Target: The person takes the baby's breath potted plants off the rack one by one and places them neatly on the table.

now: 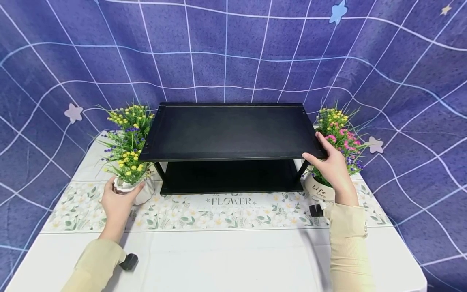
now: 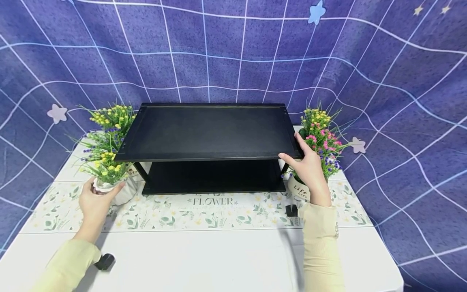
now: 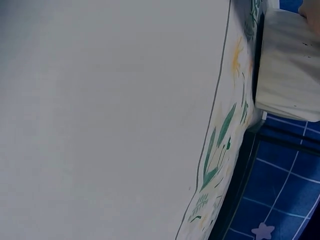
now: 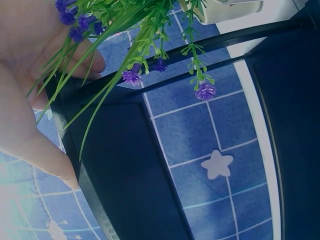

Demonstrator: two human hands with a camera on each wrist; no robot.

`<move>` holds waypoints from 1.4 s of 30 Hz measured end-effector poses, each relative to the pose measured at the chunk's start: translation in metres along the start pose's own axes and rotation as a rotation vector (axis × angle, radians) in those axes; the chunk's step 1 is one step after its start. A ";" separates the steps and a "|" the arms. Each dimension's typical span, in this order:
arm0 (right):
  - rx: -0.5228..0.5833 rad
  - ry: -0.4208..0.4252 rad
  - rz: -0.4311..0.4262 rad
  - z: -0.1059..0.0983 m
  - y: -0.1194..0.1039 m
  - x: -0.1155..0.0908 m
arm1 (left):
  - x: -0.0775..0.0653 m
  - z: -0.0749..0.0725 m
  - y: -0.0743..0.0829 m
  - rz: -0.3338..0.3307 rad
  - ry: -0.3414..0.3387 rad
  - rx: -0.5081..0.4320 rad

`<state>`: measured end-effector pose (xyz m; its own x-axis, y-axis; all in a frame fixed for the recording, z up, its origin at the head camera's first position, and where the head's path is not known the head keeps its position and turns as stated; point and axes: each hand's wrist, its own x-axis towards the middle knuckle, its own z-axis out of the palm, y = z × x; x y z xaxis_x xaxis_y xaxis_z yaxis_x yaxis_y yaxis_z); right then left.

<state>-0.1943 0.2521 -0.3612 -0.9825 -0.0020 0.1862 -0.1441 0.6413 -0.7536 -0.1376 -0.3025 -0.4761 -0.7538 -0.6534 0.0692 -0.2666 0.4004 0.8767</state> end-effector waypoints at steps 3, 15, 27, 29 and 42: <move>-0.008 0.002 0.001 0.000 0.000 0.000 | 0.003 0.002 -0.001 -0.010 0.001 0.022; 0.017 -0.005 0.017 0.001 0.000 0.000 | 0.013 0.005 -0.002 0.009 -0.048 -0.017; -0.001 0.000 0.013 -0.002 0.000 -0.003 | 0.018 0.007 -0.004 0.000 -0.138 -0.056; -0.010 0.002 0.015 -0.003 0.000 -0.004 | 0.019 0.008 -0.003 0.000 -0.148 -0.059; -0.153 0.048 -0.058 -0.003 0.001 -0.016 | -0.008 -0.011 0.009 0.020 -0.199 0.016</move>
<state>-0.1786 0.2552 -0.3625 -0.9658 -0.0082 0.2593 -0.1773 0.7506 -0.6365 -0.1274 -0.3008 -0.4641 -0.8626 -0.5057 -0.0106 -0.2590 0.4236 0.8681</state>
